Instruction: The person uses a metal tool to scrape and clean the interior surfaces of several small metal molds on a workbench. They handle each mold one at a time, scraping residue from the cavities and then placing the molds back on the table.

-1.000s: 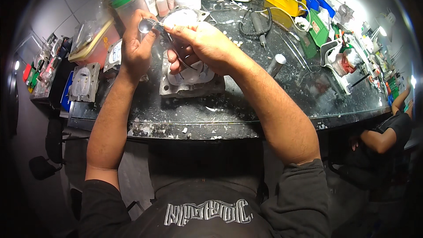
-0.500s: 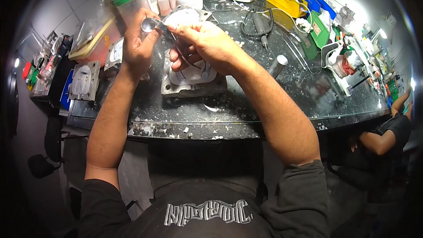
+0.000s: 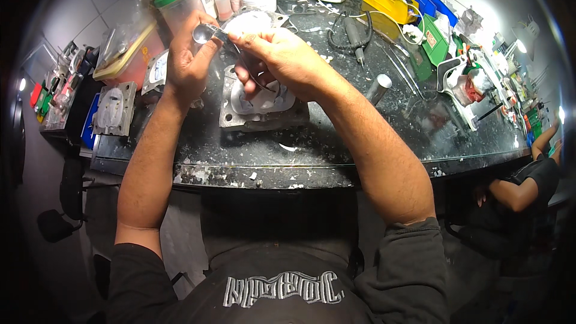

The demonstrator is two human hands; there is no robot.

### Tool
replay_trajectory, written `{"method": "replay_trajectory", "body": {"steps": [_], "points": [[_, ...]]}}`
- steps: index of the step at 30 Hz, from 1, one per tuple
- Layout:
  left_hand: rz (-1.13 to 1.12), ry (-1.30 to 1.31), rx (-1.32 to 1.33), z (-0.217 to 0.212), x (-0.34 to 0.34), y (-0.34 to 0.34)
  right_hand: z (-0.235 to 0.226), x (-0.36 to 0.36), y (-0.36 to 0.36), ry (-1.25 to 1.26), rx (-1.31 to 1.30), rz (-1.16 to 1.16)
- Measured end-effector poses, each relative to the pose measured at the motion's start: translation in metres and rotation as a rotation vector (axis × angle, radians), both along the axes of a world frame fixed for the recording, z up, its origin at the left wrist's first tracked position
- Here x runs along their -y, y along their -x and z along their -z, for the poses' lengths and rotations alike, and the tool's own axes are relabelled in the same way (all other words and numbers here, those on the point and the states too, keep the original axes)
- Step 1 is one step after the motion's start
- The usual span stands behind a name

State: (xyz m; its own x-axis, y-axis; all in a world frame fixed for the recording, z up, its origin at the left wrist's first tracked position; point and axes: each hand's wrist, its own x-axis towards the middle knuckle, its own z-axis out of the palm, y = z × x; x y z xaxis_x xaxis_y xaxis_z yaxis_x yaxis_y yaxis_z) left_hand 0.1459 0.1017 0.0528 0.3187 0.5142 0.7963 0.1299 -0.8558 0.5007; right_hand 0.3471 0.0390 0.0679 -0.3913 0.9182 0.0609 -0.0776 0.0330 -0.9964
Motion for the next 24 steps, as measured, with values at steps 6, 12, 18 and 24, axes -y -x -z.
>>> {"method": "replay_trajectory", "body": {"steps": [6, 12, 18, 24], "points": [[0.009, -0.007, -0.032, 0.000, 0.000, 0.001, 0.005, -0.003, -0.002, -0.015, -0.016, -0.006], [-0.041, -0.043, 0.003, 0.001, -0.002, -0.003, 0.003, -0.001, 0.000, 0.043, -0.091, -0.027], [-0.140, -0.085, 0.033, 0.011, -0.006, -0.010, 0.004, 0.007, 0.015, 0.048, -0.165, 0.047], [-0.094, -0.073, -0.006, 0.015, -0.013, -0.003, 0.008, 0.003, 0.013, 0.053, -0.151, 0.012]]}}
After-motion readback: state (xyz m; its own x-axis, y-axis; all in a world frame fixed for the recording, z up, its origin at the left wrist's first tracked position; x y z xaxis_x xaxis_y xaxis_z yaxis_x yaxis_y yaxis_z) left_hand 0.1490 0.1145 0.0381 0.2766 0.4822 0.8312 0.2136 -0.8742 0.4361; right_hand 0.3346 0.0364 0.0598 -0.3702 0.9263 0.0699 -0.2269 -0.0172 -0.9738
